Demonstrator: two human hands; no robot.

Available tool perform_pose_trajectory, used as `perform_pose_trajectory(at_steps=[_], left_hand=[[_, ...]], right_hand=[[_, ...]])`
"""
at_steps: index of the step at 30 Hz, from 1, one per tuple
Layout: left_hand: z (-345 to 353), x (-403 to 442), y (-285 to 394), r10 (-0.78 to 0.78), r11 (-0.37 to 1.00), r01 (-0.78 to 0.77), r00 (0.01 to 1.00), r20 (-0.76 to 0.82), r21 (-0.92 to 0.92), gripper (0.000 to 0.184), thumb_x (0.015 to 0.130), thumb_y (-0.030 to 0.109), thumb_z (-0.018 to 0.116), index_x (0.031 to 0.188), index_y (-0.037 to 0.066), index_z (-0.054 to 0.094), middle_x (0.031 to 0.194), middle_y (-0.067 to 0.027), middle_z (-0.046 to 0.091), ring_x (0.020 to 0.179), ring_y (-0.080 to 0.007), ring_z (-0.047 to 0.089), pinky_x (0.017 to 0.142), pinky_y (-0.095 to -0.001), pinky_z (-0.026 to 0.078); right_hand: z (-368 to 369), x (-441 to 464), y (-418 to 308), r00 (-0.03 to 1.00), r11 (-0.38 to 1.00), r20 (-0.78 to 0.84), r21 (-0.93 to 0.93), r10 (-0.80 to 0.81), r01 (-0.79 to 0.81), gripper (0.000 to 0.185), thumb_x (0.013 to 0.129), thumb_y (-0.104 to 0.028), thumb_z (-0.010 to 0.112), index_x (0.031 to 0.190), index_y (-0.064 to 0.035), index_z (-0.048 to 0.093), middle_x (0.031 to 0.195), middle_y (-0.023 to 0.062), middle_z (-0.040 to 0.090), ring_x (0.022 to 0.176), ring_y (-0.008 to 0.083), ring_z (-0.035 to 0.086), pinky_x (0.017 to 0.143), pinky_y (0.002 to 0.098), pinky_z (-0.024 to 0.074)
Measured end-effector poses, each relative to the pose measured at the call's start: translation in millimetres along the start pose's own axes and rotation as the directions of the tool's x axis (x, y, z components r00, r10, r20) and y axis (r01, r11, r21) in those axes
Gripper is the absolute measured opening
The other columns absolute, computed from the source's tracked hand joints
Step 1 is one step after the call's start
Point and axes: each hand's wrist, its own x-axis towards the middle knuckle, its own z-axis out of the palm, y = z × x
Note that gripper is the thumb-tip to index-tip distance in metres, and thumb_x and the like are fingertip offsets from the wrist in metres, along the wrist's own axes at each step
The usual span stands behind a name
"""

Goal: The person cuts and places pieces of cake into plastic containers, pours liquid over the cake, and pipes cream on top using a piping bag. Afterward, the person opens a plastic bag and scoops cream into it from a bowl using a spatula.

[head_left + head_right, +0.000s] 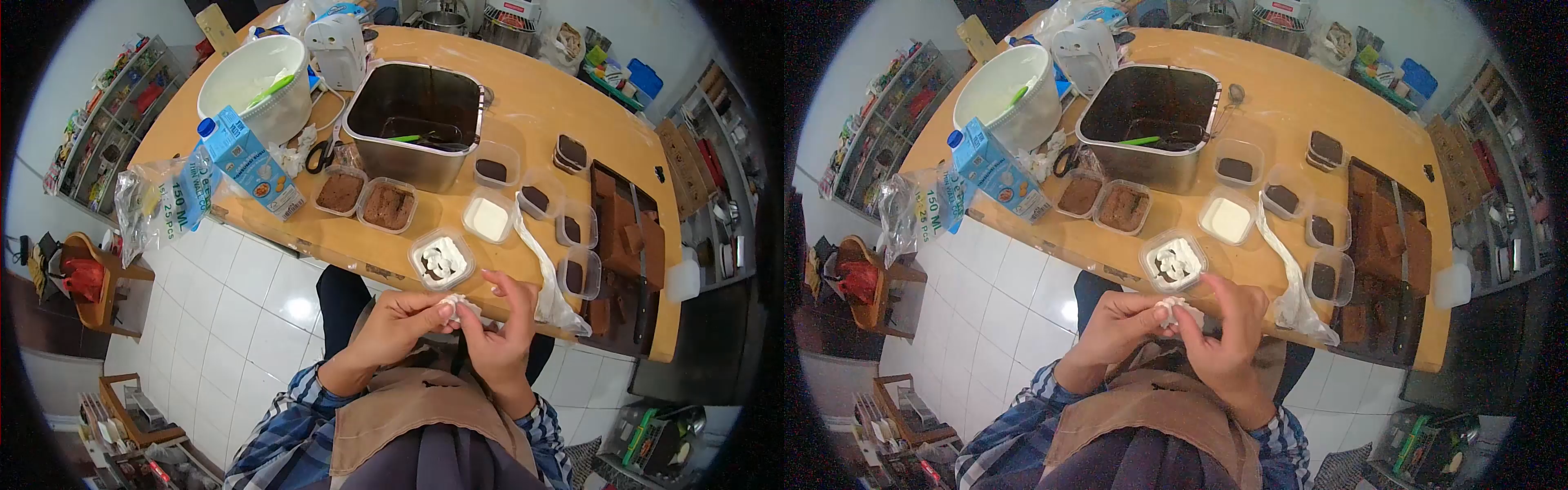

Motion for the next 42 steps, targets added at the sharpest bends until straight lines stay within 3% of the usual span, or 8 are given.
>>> perform_pose_trajectory(at_steps=[6,9,15,22,28,35,37,42], left_hand=[[-4.4,3.9,-16.1,0.121,0.993,-0.122,0.992,-0.022,-0.010,0.020,0.090,0.016,0.060,0.100,-0.001,0.065,0.084,-0.0038,0.066,0.069,-0.0061,0.056,0.062,-0.0198,0.047],[-4.4,5.3,-23.5,0.113,0.985,-0.118,0.993,-0.043,-0.126,0.018,0.090,0.016,0.060,0.098,0.000,0.065,0.081,-0.0027,0.064,0.066,-0.0052,0.054,0.059,-0.0191,0.044],[-5.9,8.2,-12.0,0.095,0.993,-0.102,0.991,-0.097,-0.062,0.020,0.091,0.017,0.058,0.100,0.000,0.065,0.082,-0.0029,0.064,0.068,-0.0061,0.055,0.061,-0.0199,0.046],[0.9,3.4,-7.2,0.148,0.986,-0.143,0.987,-0.055,0.082,0.026,0.092,0.018,0.056,0.107,-0.003,0.063,0.093,-0.0058,0.065,0.078,-0.0079,0.058,0.069,-0.0216,0.049],[-3.4,4.8,-5.4,0.183,0.947,-0.187,0.982,0.041,0.260,0.022,0.087,0.004,0.058,0.107,-0.003,0.063,0.103,-0.0107,0.064,0.090,-0.0129,0.060,0.077,-0.0266,0.049],[3.5,8.5,-1.5,0.643,0.340,-0.528,0.734,0.217,0.778,0.017,0.073,-0.003,0.068,0.090,0.000,0.064,0.083,-0.0134,0.065,0.074,-0.0245,0.064,0.065,-0.0294,0.050],[3.3,10.7,-4.9,0.713,0.237,-0.567,0.653,0.254,0.789,0.019,0.073,-0.003,0.067,0.090,0.000,0.062,0.082,-0.0133,0.063,0.071,-0.0265,0.061,0.061,-0.0301,0.048],[1.6,9.2,-7.3,0.796,0.187,-0.510,0.580,0.174,0.840,0.016,0.076,0.000,0.067,0.091,0.000,0.062,0.081,-0.0134,0.062,0.068,-0.0232,0.060,0.061,-0.0294,0.047]], right_hand=[[8.0,-0.4,3.3,0.990,0.990,-0.013,0.006,-0.142,0.142,0.051,0.069,0.000,0.070,0.116,0.0021,0.050,0.110,0.0161,0.058,0.090,0.0308,0.052,0.078,0.0395,0.0395],[8.1,-4.6,3.1,0.998,0.982,0.070,0.191,-0.005,-0.009,0.054,0.070,0.000,0.069,0.119,0.0019,0.047,0.116,0.0172,0.054,0.093,0.0284,0.053,0.081,0.0396,0.0415],[0.0,-6.1,2.1,0.962,0.526,0.110,0.818,0.251,-0.231,0.075,0.071,0.004,0.062,0.135,0.0010,0.023,0.135,0.0199,0.033,0.095,0.0245,0.057,0.087,0.0382,0.0453],[-4.5,-4.9,4.0,0.953,0.530,0.242,0.792,0.183,-0.303,0.080,0.072,-0.001,0.058,0.139,0.0007,0.013,0.137,0.0232,0.029,0.096,0.0263,0.058,0.087,0.0388,0.0455],[-5.9,-4.8,6.3,0.965,0.745,0.256,0.633,0.054,-0.210,0.082,0.071,-0.002,0.059,0.137,0.0045,0.010,0.135,0.0241,0.028,0.095,0.0225,0.053,0.088,0.0354,0.0439],[-5.3,-2.8,-2.2,0.961,0.613,0.270,0.750,0.058,-0.247,0.083,0.067,0.000,0.055,0.136,0.0047,0.010,0.139,0.0245,0.025,0.100,0.0241,0.052,0.092,0.0345,0.0416],[-6.4,-3.3,-5.8,0.949,0.519,0.283,0.795,0.138,-0.313,0.084,0.066,0.001,0.054,0.137,0.0043,0.009,0.140,0.0244,0.023,0.104,0.0265,0.052,0.093,0.0351,0.0402],[-6.1,-7.4,1.0,0.964,0.612,0.263,0.754,0.049,-0.237,0.088,0.065,-0.001,0.058,0.138,0.0020,0.010,0.140,0.0238,0.025,0.113,0.0331,0.050,0.098,0.0406,0.0368]])
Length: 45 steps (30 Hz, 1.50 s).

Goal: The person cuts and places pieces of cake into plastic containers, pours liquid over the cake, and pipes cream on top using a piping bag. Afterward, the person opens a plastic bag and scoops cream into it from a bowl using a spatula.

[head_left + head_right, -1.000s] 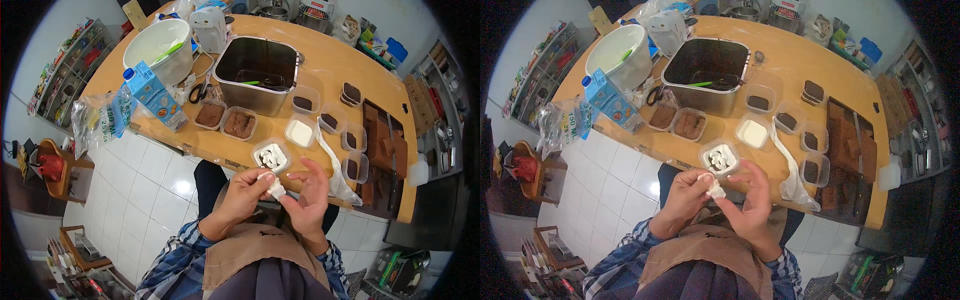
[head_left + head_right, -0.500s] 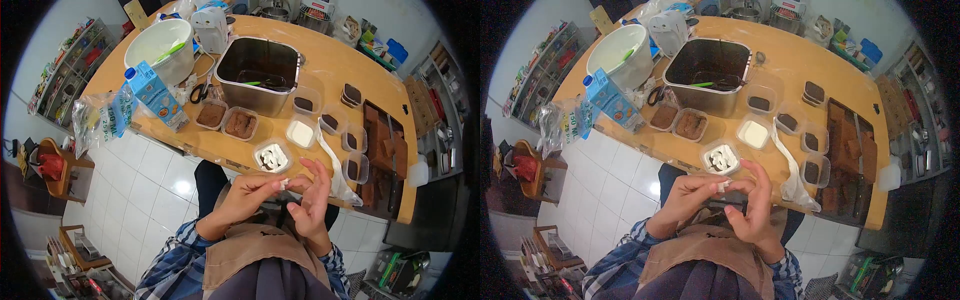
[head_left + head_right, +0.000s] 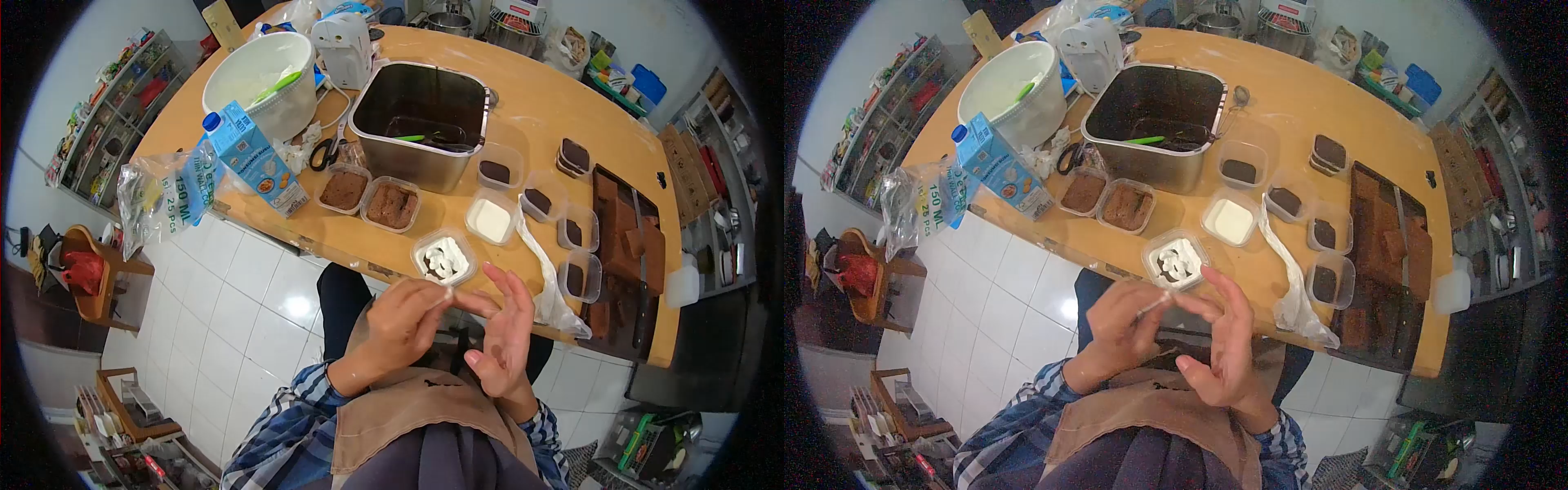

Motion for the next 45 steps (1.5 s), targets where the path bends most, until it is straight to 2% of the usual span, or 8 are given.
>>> perform_pose_trajectory(at_steps=[3,5,9,21,33,36,39,45], left_hand=[[-7.7,-2.9,-7.9,-0.320,0.908,0.293,0.946,-0.046,-0.301,0.016,0.081,0.003,0.066,0.096,-0.001,0.063,0.084,-0.0113,0.065,0.069,-0.0171,0.060,0.064,-0.0274,0.048],[-10.2,-3.8,-15.2,-0.619,0.457,0.493,0.774,0.134,-0.740,0.019,0.085,0.005,0.064,0.101,-0.003,0.063,0.088,-0.0096,0.066,0.072,-0.0137,0.061,0.066,-0.0258,0.049],[-11.5,-5.5,-12.7,-0.570,0.270,0.536,0.759,0.315,-0.800,0.025,0.087,0.007,0.060,0.110,-0.003,0.060,0.101,-0.0130,0.065,0.089,-0.0182,0.062,0.078,-0.0284,0.050],[-17.5,2.6,-4.2,-0.305,0.683,0.474,0.876,0.373,-0.556,0.025,0.084,-0.001,0.060,0.109,0.000,0.064,0.108,-0.0122,0.064,0.101,-0.0183,0.059,0.085,-0.0276,0.047],[-12.4,10.4,-6.9,0.142,0.986,-0.128,0.978,0.151,-0.104,0.023,0.069,-0.006,0.066,0.091,0.001,0.063,0.085,-0.0124,0.061,0.075,-0.0272,0.058,0.065,-0.0332,0.048],[-14.2,7.2,-5.4,0.078,0.996,-0.082,0.994,0.077,0.045,0.016,0.073,-0.004,0.065,0.088,-0.001,0.062,0.085,-0.0130,0.061,0.073,-0.0263,0.059,0.063,-0.0301,0.047],[-14.5,0.9,-9.0,-0.247,0.960,0.245,0.969,0.004,-0.132,0.010,0.078,-0.001,0.064,0.088,-0.002,0.062,0.085,-0.0129,0.061,0.072,-0.0225,0.059,0.063,-0.0272,0.045],[-18.4,-2.3,0.6,-0.334,0.803,0.377,0.926,0.176,-0.461,0.018,0.084,0.002,0.062,0.100,-0.003,0.064,0.093,-0.0111,0.062,0.084,-0.0151,0.058,0.073,-0.0255,0.045]], right_hand=[[-2.9,-0.5,0.3,0.993,0.962,-0.069,0.266,0.091,-0.070,0.088,0.067,-0.009,0.062,0.140,-0.0025,0.015,0.138,0.0242,0.030,0.111,0.0358,0.052,0.097,0.0440,0.0373],[-6.5,-2.5,0.3,0.979,0.846,-0.062,0.516,0.193,-0.134,0.087,0.069,-0.017,0.063,0.142,-0.0060,0.017,0.136,0.0247,0.034,0.107,0.0370,0.054,0.096,0.0450,0.0387],[-10.5,-4.5,1.1,0.957,0.639,0.055,0.733,0.285,-0.233,0.086,0.073,-0.030,0.061,0.144,-0.0106,0.017,0.135,0.0265,0.036,0.096,0.0361,0.057,0.088,0.0423,0.0433],[-8.3,-4.9,-2.1,0.920,0.651,0.141,0.667,0.367,-0.362,0.094,0.070,-0.029,0.062,0.145,-0.0137,0.008,0.127,0.0257,0.044,0.088,0.0330,0.060,0.076,0.0355,0.0445],[-14.1,-2.2,-11.8,0.890,0.606,0.204,0.668,0.409,-0.432,0.100,0.071,-0.037,0.066,0.146,-0.0165,0.003,0.133,0.0284,0.039,0.081,0.0352,0.063,0.069,0.0318,0.0435],[-14.8,-1.9,-8.0,0.911,0.629,0.177,0.674,0.373,-0.388,0.095,0.074,-0.039,0.064,0.146,-0.0161,0.006,0.135,0.0293,0.036,0.083,0.0357,0.063,0.071,0.0337,0.0450],[-20.5,-0.7,-1.0,0.953,0.686,0.095,0.674,0.288,-0.275,0.089,0.078,-0.039,0.060,0.146,-0.0136,0.008,0.136,0.0285,0.035,0.092,0.0363,0.060,0.078,0.0367,0.0446],[-18.1,1.8,4.1,0.970,0.713,0.013,0.675,0.244,-0.188,0.086,0.080,-0.039,0.056,0.146,-0.0095,0.009,0.137,0.0254,0.033,0.107,0.0370,0.053,0.092,0.0422,0.0383]])
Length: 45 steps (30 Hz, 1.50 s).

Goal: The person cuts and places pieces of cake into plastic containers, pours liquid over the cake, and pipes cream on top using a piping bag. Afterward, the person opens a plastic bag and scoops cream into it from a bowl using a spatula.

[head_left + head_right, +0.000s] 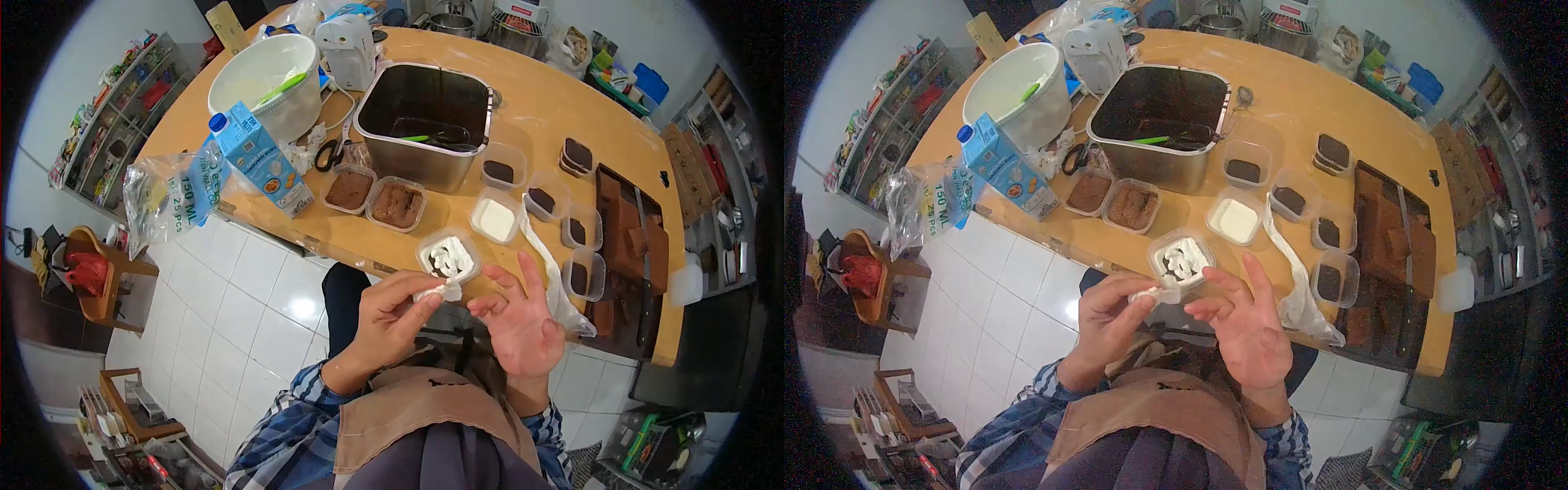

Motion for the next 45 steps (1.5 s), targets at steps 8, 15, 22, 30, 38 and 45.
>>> perform_pose_trajectory(at_steps=[8,15,22,30,38,45], left_hand=[[3.9,-2.5,2.3,-0.029,0.999,0.028,0.995,0.096,0.017,0.020,0.084,0.000,0.060,0.102,-0.003,0.064,0.099,-0.0143,0.064,0.089,-0.0174,0.060,0.077,-0.0273,0.047],[8.8,0.8,10.2,-0.023,0.999,0.017,0.991,0.133,0.046,0.020,0.084,0.000,0.059,0.103,-0.004,0.065,0.098,-0.0152,0.065,0.090,-0.0186,0.061,0.078,-0.0278,0.047],[6.5,0.8,-1.9,0.005,1.000,-0.007,0.993,0.118,0.019,0.015,0.082,-0.004,0.060,0.096,-0.004,0.066,0.095,-0.0147,0.065,0.086,-0.0178,0.061,0.075,-0.0272,0.047],[2.9,-4.6,-9.6,-0.190,0.887,0.197,0.980,0.059,-0.417,0.012,0.085,0.002,0.062,0.096,-0.002,0.064,0.089,-0.0088,0.065,0.078,-0.0124,0.060,0.067,-0.0237,0.047],[11.2,-2.0,-7.1,-0.328,0.732,0.324,0.939,0.107,-0.600,0.009,0.082,0.002,0.067,0.082,0.000,0.058,0.082,-0.0095,0.065,0.068,-0.0117,0.061,0.060,-0.0222,0.050],[17.4,-8.0,-13.5,-0.347,0.850,0.337,0.936,0.053,-0.405,0.010,0.083,0.006,0.067,0.081,-0.001,0.061,0.078,-0.0044,0.064,0.068,-0.0062,0.057,0.060,-0.0192,0.046]], right_hand=[[4.8,0.4,2.7,0.997,0.985,-0.018,-0.160,-0.074,0.070,0.085,0.080,-0.041,0.057,0.145,-0.0094,0.011,0.137,0.0226,0.034,0.106,0.0361,0.054,0.097,0.0452,0.0367],[12.5,-1.5,7.3,0.994,0.934,-0.038,-0.349,-0.098,0.079,0.094,0.081,-0.057,0.055,0.145,-0.0088,0.006,0.138,0.0220,0.032,0.109,0.0328,0.054,0.098,0.0442,0.0363],[13.4,-3.7,9.2,0.998,0.950,0.001,-0.308,-0.057,0.055,0.102,0.077,-0.068,0.052,0.145,-0.0100,0.002,0.140,0.0215,0.028,0.112,0.0362,0.052,0.101,0.0459,0.0330],[16.2,-5.1,10.3,0.998,0.998,0.013,-0.003,-0.068,0.068,0.094,0.080,-0.061,0.055,0.145,-0.0111,0.007,0.142,0.0213,0.027,0.108,0.0389,0.055,0.097,0.0474,0.0379],[8.0,-2.0,20.9,0.977,0.572,0.022,-0.808,-0.210,0.141,0.045,0.076,-0.001,0.067,0.119,-0.0007,0.054,0.129,0.0173,0.045,0.099,0.0241,0.057,0.085,0.0323,0.0460],[16.6,-3.1,21.9,0.974,0.395,-0.030,-0.916,-0.225,0.063,0.025,0.075,0.006,0.066,0.100,0.0003,0.066,0.093,0.0139,0.065,0.086,0.0219,0.063,0.075,0.0295,0.0489]])
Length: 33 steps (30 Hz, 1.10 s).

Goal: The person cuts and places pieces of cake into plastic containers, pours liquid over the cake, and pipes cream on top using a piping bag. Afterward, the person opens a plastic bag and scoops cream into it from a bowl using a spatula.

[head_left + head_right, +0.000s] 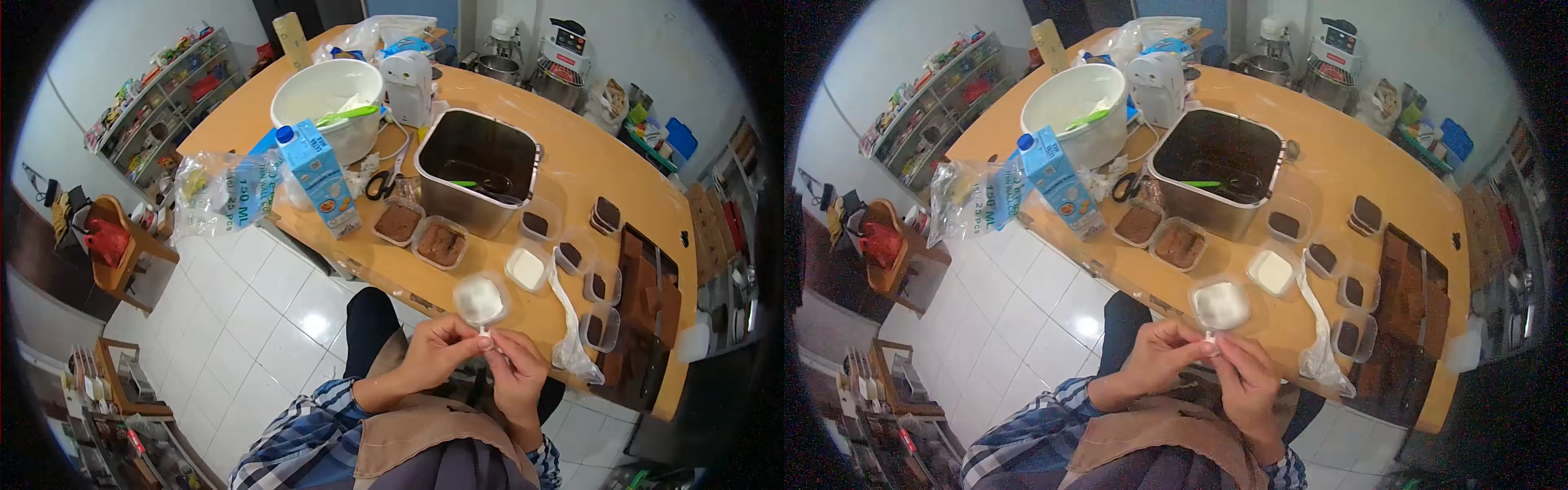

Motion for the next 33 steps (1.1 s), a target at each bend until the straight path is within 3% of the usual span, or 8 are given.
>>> perform_pose_trajectory(at_steps=[4,8,11,14,18,23,27,33], left_hand=[[-6.1,-3.6,-4.9,0.052,0.976,-0.073,0.993,0.108,0.207,0.014,0.086,0.004,0.062,0.099,-0.002,0.065,0.097,-0.0080,0.066,0.085,-0.0111,0.061,0.075,-0.0206,0.048],[-6.3,-3.9,7.2,0.194,0.924,-0.254,0.956,0.221,0.286,0.008,0.086,0.001,0.060,0.091,-0.002,0.065,0.108,-0.0092,0.059,0.089,-0.0079,0.055,0.072,-0.0208,0.045],[-8.5,-7.9,1.0,-0.006,1.000,0.005,0.988,0.154,0.003,0.005,0.084,0.001,0.062,0.087,-0.002,0.064,0.101,-0.0079,0.059,0.085,-0.0087,0.055,0.070,-0.0206,0.044],[-10.5,-10.2,-5.9,0.135,0.947,-0.168,0.982,0.135,0.273,0.007,0.081,0.005,0.068,0.085,0.000,0.065,0.095,-0.0073,0.059,0.087,-0.0105,0.057,0.075,-0.0218,0.045],[-12.1,-13.4,-2.8,0.162,0.918,-0.168,0.986,0.046,0.358,0.008,0.082,0.006,0.068,0.087,0.000,0.066,0.093,-0.0070,0.059,0.081,-0.0112,0.057,0.070,-0.0230,0.046],[-19.3,-10.7,-2.1,0.289,0.843,-0.330,0.944,0.160,0.424,0.010,0.084,0.007,0.064,0.090,0.000,0.066,0.087,-0.0082,0.060,0.077,-0.0142,0.058,0.067,-0.0270,0.047],[-21.3,-15.1,4.5,0.206,0.871,-0.259,0.964,0.168,0.417,0.013,0.084,0.007,0.065,0.094,0.000,0.065,0.089,-0.0097,0.061,0.080,-0.0148,0.058,0.069,-0.0263,0.047],[-16.2,-17.0,14.9,0.368,0.761,-0.432,0.902,0.226,0.483,0.027,0.079,0.005,0.068,0.104,-0.001,0.062,0.099,-0.0113,0.061,0.088,-0.0197,0.060,0.075,-0.0276,0.048]], right_hand=[[-5.1,2.8,0.5,0.982,0.977,-0.044,-0.118,-0.184,0.178,0.018,0.073,0.009,0.066,0.089,0.0015,0.067,0.081,0.0126,0.066,0.073,0.0199,0.062,0.065,0.0283,0.0482],[-11.5,0.1,-6.6,0.997,1.000,-0.071,-0.009,0.018,-0.019,0.015,0.070,0.013,0.062,0.082,0.0046,0.064,0.079,0.0106,0.062,0.068,0.0155,0.057,0.059,0.0238,0.0432],[-9.2,1.7,-11.2,1.000,0.995,-0.006,-0.103,-0.014,0.014,0.013,0.075,0.010,0.058,0.087,0.0062,0.064,0.084,0.0125,0.063,0.074,0.0170,0.059,0.065,0.0250,0.0452],[3.9,4.8,-6.1,0.985,0.968,0.077,-0.187,-0.153,0.165,0.021,0.080,0.006,0.055,0.100,0.0059,0.063,0.092,0.0189,0.065,0.082,0.0263,0.063,0.073,0.0325,0.0491],[8.0,4.2,-20.1,0.979,0.994,0.202,-0.113,0.024,-0.001,0.037,0.081,0.006,0.054,0.118,0.0065,0.054,0.111,0.0248,0.059,0.102,0.0317,0.061,0.086,0.0363,0.0471],[6.6,0.9,-2.9,0.983,0.983,0.152,-0.137,-0.104,0.125,0.032,0.078,0.008,0.060,0.109,0.0061,0.061,0.104,0.0229,0.063,0.095,0.0306,0.064,0.082,0.0355,0.0493],[7.4,-4.2,4.5,0.984,0.977,0.089,-0.135,-0.157,0.168,0.024,0.077,0.008,0.062,0.100,0.0058,0.064,0.095,0.0192,0.067,0.084,0.0256,0.066,0.077,0.0323,0.0510],[-0.3,-11.6,-1.3,0.972,0.919,-0.003,0.327,0.233,-0.219,0.011,0.077,0.009,0.064,0.086,0.0043,0.066,0.082,0.0092,0.065,0.067,0.0115,0.060,0.059,0.0228,0.0481]])
